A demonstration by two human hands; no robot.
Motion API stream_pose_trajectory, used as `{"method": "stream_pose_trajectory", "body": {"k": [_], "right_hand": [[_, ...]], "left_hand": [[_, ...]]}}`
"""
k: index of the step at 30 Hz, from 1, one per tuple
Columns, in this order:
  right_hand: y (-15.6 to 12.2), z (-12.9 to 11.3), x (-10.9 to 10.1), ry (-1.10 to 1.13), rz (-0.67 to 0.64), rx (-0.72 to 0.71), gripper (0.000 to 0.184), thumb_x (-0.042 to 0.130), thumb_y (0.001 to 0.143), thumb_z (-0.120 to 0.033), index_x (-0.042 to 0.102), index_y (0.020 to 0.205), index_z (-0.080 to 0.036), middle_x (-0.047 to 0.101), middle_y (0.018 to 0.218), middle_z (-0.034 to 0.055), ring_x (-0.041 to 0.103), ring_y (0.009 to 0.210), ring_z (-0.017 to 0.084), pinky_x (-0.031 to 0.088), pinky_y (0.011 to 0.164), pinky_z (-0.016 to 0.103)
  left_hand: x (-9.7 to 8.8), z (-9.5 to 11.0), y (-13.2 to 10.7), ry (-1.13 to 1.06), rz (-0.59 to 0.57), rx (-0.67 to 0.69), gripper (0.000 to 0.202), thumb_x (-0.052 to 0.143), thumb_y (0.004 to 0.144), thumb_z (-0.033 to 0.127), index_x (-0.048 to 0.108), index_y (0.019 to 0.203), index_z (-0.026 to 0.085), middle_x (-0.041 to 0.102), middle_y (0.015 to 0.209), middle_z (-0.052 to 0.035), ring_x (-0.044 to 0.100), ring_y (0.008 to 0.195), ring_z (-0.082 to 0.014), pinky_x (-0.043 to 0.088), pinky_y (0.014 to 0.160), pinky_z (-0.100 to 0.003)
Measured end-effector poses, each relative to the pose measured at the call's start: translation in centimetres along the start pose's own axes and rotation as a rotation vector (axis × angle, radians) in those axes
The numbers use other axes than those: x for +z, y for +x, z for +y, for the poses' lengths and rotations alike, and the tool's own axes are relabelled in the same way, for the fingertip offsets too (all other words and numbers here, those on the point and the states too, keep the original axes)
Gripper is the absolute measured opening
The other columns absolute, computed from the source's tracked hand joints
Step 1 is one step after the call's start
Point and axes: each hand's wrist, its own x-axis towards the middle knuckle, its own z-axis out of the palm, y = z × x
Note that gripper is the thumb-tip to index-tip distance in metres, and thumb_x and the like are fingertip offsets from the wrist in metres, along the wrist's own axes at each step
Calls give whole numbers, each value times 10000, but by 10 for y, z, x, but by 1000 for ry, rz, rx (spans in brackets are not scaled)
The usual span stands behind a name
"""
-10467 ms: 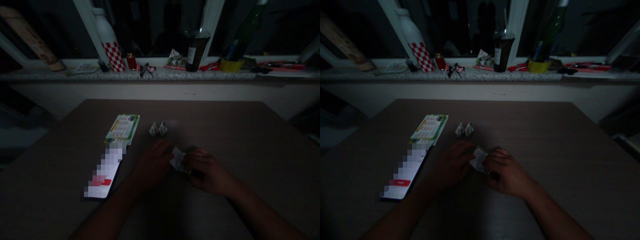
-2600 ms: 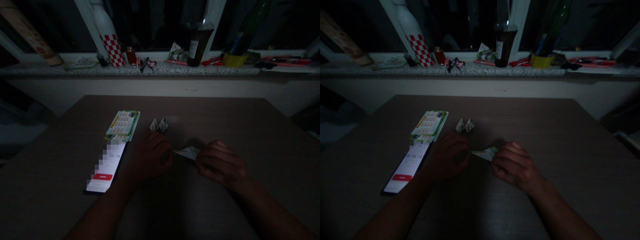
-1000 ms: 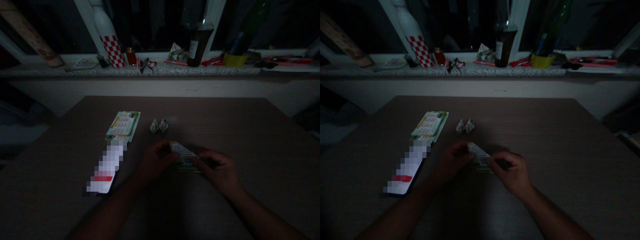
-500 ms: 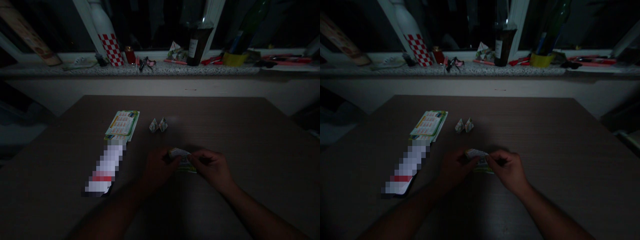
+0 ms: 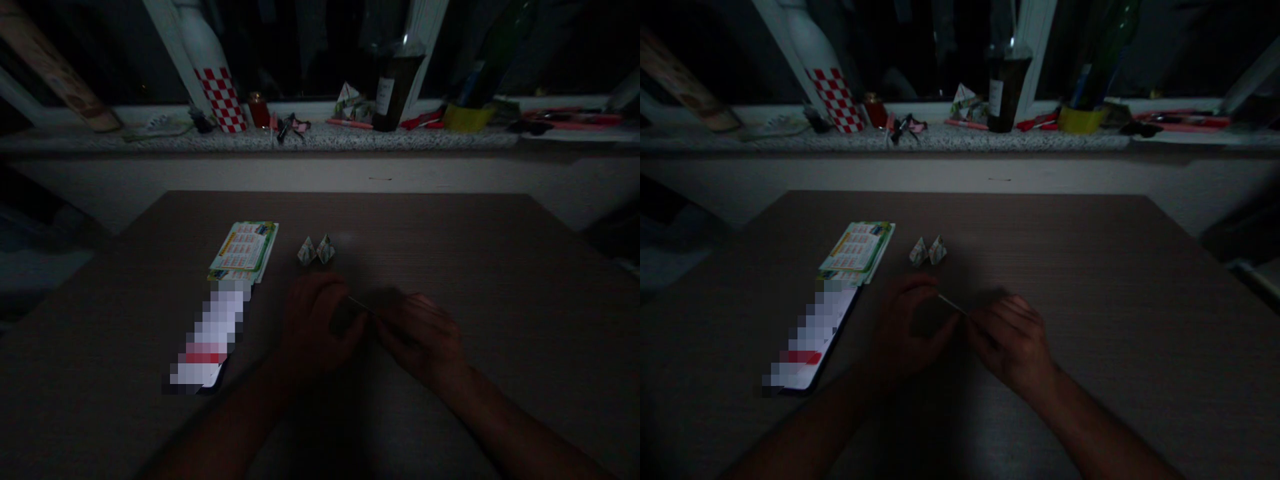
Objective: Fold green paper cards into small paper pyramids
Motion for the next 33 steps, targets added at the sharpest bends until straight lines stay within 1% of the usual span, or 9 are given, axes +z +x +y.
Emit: {"method": "stream_pose_trajectory", "body": {"k": [1,3,7,12,17,21,24,27,33], "right_hand": [[0,0,-1,-31,-16,-28,169,674,759,-94,637,903,-175,687,723,30,614,635,163,466,632,330],[0,0,-3,-85,-44,-68,182,683,759,-109,638,924,-170,692,751,39,618,668,173,464,653,341],[1,-4,-6,-147,-81,-104,174,672,782,-126,631,947,-167,700,788,50,612,698,180,460,672,353],[3,-8,-7,-181,-102,-118,150,660,795,-121,627,940,-147,690,767,57,598,692,185,451,669,364],[3,-7,-7,-192,-110,-125,138,661,796,-124,626,927,-146,686,754,52,592,683,180,450,676,366],[3,-8,-7,-196,-87,-141,154,672,784,-125,623,927,-155,693,760,49,596,675,174,453,678,360],[3,-9,-7,-192,-60,-159,170,679,775,-127,627,932,-164,697,758,43,603,668,171,457,675,355],[4,-10,-9,-174,-47,-146,188,687,762,-115,632,933,-169,698,753,32,611,659,162,463,677,347],[4,-5,-18,-147,-9,-122,205,704,740,-93,637,920,-167,694,744,33,615,658,160,475,680,346]], "left_hand": [[-2,1,2,39,-17,69,292,683,718,241,550,971,180,611,1026,-98,570,961,-231,467,827,-401],[-5,2,5,91,-71,152,206,659,737,211,577,924,188,626,995,-82,576,917,-222,449,822,-403],[-6,3,8,107,-143,197,85,620,757,196,600,839,183,656,922,-61,581,860,-208,425,827,-404],[-4,2,9,118,-151,178,57,598,759,214,601,798,172,664,896,-58,573,852,-198,398,868,-410],[-4,3,10,112,-137,148,51,598,747,226,598,756,176,671,880,-52,575,853,-198,389,872,-410],[-4,5,10,118,-141,107,39,602,744,219,596,747,181,681,882,-42,578,857,-198,384,872,-406],[-5,5,11,118,-119,83,26,604,743,204,590,745,182,687,901,-37,584,868,-197,382,880,-407],[-7,-1,13,131,-101,44,20,603,745,196,586,748,187,689,901,-33,592,865,-197,383,884,-406],[-13,-26,15,180,-21,-32,49,590,740,148,566,726,188,682,878,-39,603,864,-208,415,838,-392]]}}
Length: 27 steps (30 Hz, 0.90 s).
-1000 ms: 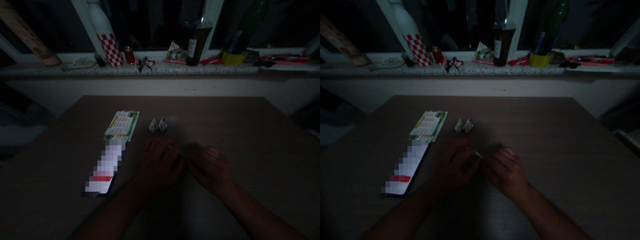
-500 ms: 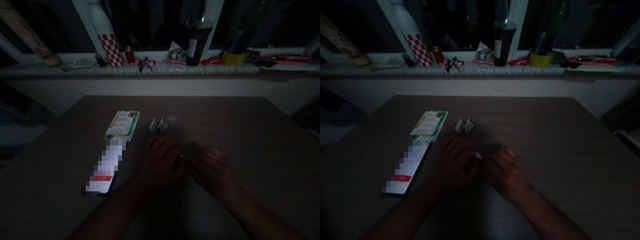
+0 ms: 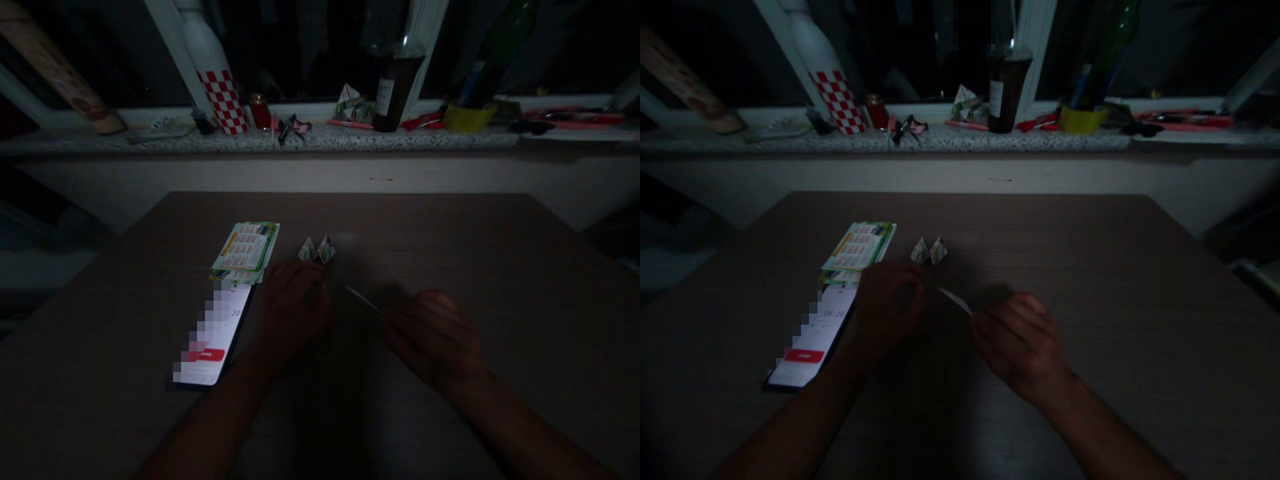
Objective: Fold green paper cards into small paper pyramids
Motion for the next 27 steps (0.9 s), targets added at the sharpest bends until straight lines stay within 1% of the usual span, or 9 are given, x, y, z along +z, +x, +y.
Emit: {"method": "stream_pose_trajectory", "body": {"k": [4,6,8,11,14,18,21,25,27], "right_hand": [[-1,5,1,1,-20,-1,220,717,728,-94,640,922,-161,696,768,40,608,677,165,468,679,350],[-1,6,3,-2,-37,-11,208,709,735,-97,638,920,-160,696,771,39,602,675,163,462,681,350],[0,5,5,1,-49,-10,184,694,748,-98,636,910,-161,694,765,38,604,677,164,455,683,347],[3,3,7,-4,-58,50,121,670,763,-115,633,866,-166,685,732,33,609,669,168,446,682,344],[5,4,7,-22,-58,155,44,650,771,-145,625,793,-174,662,674,23,599,626,165,440,661,337],[3,14,7,-50,-38,280,37,628,775,-184,609,745,-194,660,667,17,612,635,176,447,681,345],[-1,22,9,-10,-14,411,45,630,765,-224,606,800,-207,681,740,22,641,704,201,468,717,371],[-5,19,19,318,-20,683,392,677,727,-269,535,1087,-209,690,866,39,664,771,199,526,708,349],[-5,11,27,504,-7,772,438,706,702,-291,519,1089,-207,699,820,31,671,731,192,545,659,324]], "left_hand": [[-1,5,-3,-85,-35,38,86,607,755,190,578,835,178,658,979,-67,589,936,-212,435,855,-385],[0,13,-4,-112,-98,106,223,611,771,219,583,985,164,636,1064,-92,562,1016,-223,426,900,-397],[2,20,-4,-130,-181,187,242,588,803,215,587,1040,162,636,1088,-95,556,1031,-222,420,911,-394],[6,23,-6,-156,-282,273,139,519,856,174,624,946,168,680,894,-52,591,870,-181,439,826,-350],[9,20,-9,-151,-329,264,163,477,874,167,637,900,165,657,745,-32,579,713,-156,443,702,-302],[8,18,-14,-183,-319,144,176,479,880,201,651,888,163,645,703,-31,579,653,-152,441,638,-280],[6,19,-14,-282,-351,-36,185,489,877,222,666,893,172,675,729,-30,605,651,-146,453,620,-268],[5,25,-13,-441,-336,-324,167,532,864,259,679,891,184,710,789,-19,637,692,-139,472,630,-249],[7,28,-14,-499,-334,-416,177,536,865,289,677,885,183,708,781,-12,634,682,-137,469,611,-239]]}}
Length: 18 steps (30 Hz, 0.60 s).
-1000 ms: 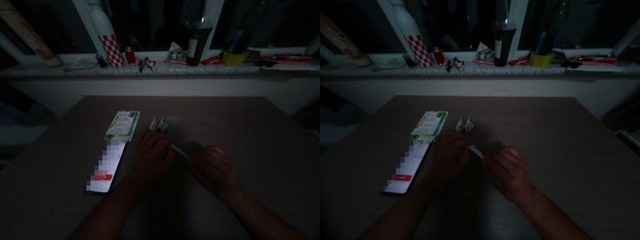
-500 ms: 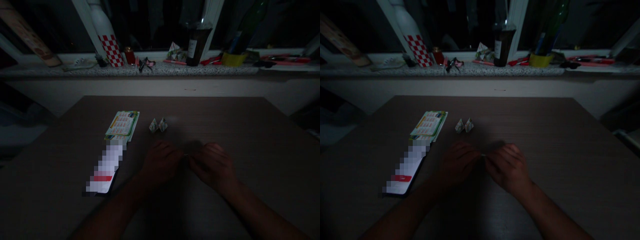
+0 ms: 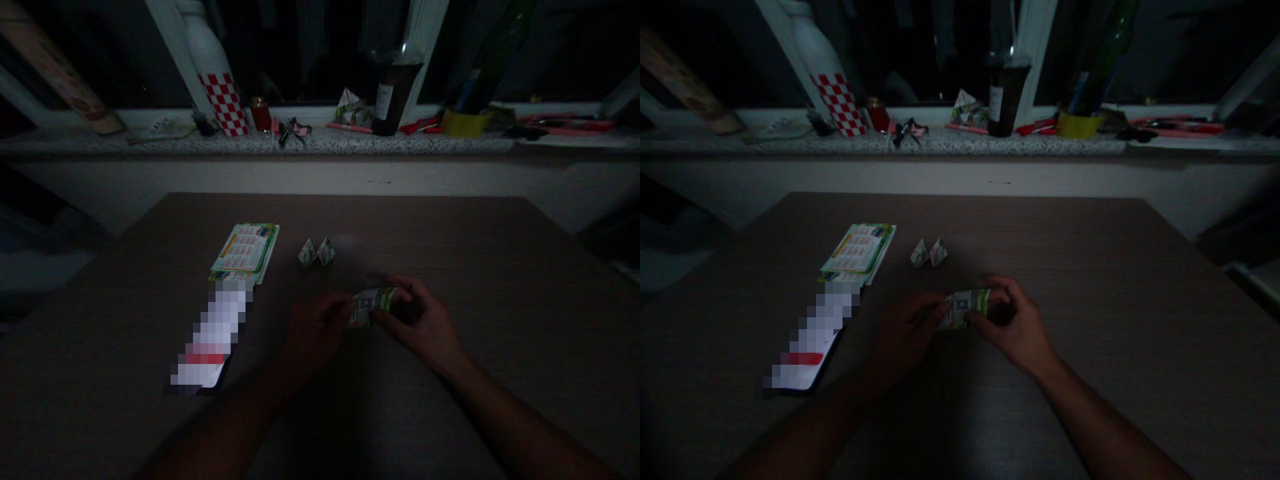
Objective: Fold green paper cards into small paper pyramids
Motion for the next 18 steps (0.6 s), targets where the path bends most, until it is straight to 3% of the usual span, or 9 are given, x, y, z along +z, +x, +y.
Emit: {"method": "stream_pose_trajectory", "body": {"k": [5,12,18], "right_hand": [[-7,-6,16,123,-9,119,353,750,650,-289,548,927,-203,704,756,21,673,627,177,540,540,268],[-3,4,9,20,30,36,240,693,685,-189,560,885,-199,680,715,6,636,591,145,509,534,240],[3,20,-4,-128,125,-17,227,635,723,-181,560,938,-195,622,682,-5,605,581,143,517,559,275]], "left_hand": [[8,-1,-2,-20,-76,-34,214,501,887,324,656,911,178,699,800,-14,630,700,-139,456,616,-242],[10,-4,-2,105,-134,47,210,450,907,308,614,933,179,675,770,-11,619,641,-131,432,583,-242],[5,-9,3,47,-115,-60,231,451,904,346,608,917,176,675,775,-16,630,673,-146,448,593,-249]]}}
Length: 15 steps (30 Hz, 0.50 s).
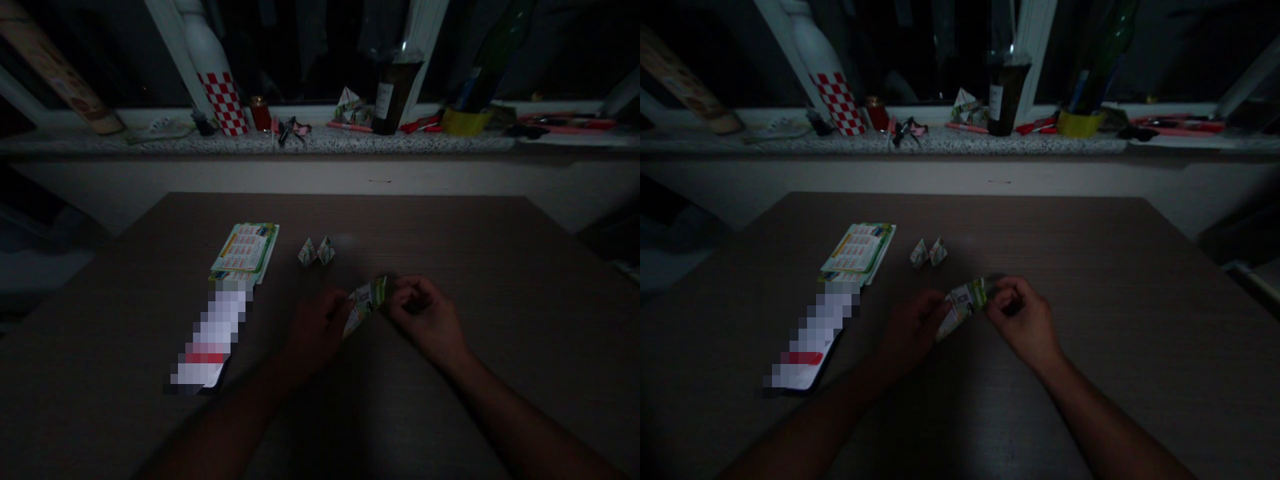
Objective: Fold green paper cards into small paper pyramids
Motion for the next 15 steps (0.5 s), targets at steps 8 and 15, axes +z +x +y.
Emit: {"method": "stream_pose_trajectory", "body": {"k": [8,15], "right_hand": [[0,-21,-10,-171,-161,-404,258,665,784,-239,615,1034,-205,679,968,74,629,911,223,498,804,395],[1,-16,-6,-141,-250,-351,58,610,815,-189,648,773,-202,668,703,12,620,674,165,479,670,322]], "left_hand": [[-9,-4,6,59,-319,93,224,467,891,306,648,861,176,665,771,-12,603,690,-141,428,628,-238],[-17,-5,10,106,-283,99,205,501,871,301,671,867,188,692,782,-12,623,709,-150,431,627,-241]]}}
